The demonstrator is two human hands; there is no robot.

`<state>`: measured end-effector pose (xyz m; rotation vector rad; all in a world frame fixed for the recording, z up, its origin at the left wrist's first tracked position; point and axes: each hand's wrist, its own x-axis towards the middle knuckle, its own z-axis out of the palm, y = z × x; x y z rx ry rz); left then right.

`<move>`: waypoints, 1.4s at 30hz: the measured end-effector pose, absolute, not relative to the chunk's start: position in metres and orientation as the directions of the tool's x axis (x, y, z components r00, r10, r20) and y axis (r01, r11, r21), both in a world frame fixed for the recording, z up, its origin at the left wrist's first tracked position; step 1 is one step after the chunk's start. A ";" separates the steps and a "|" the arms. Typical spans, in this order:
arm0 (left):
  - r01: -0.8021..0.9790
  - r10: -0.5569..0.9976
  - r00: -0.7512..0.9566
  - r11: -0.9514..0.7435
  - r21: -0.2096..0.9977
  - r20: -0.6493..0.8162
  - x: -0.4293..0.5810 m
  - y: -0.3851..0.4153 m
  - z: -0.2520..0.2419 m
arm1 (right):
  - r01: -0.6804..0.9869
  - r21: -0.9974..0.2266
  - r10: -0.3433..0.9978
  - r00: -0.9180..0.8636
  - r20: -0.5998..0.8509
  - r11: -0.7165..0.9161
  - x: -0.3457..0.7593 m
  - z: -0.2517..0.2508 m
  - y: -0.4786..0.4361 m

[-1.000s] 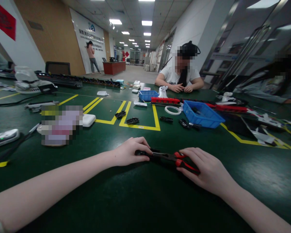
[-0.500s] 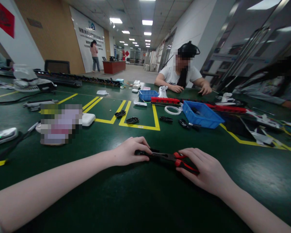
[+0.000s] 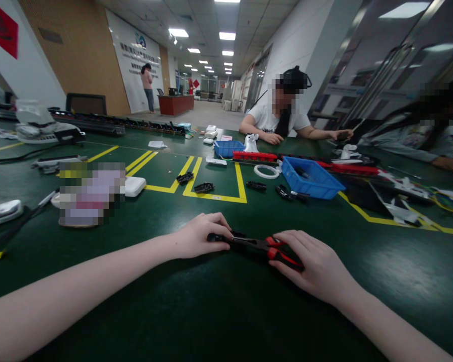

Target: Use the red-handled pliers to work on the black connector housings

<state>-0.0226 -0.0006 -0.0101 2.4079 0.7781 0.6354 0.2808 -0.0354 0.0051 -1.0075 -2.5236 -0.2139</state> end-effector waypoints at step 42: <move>0.386 0.630 0.727 -0.703 0.597 0.272 -0.022 -0.001 -0.011 | 0.669 0.036 0.587 -0.676 0.446 0.743 0.284 0.006 -0.034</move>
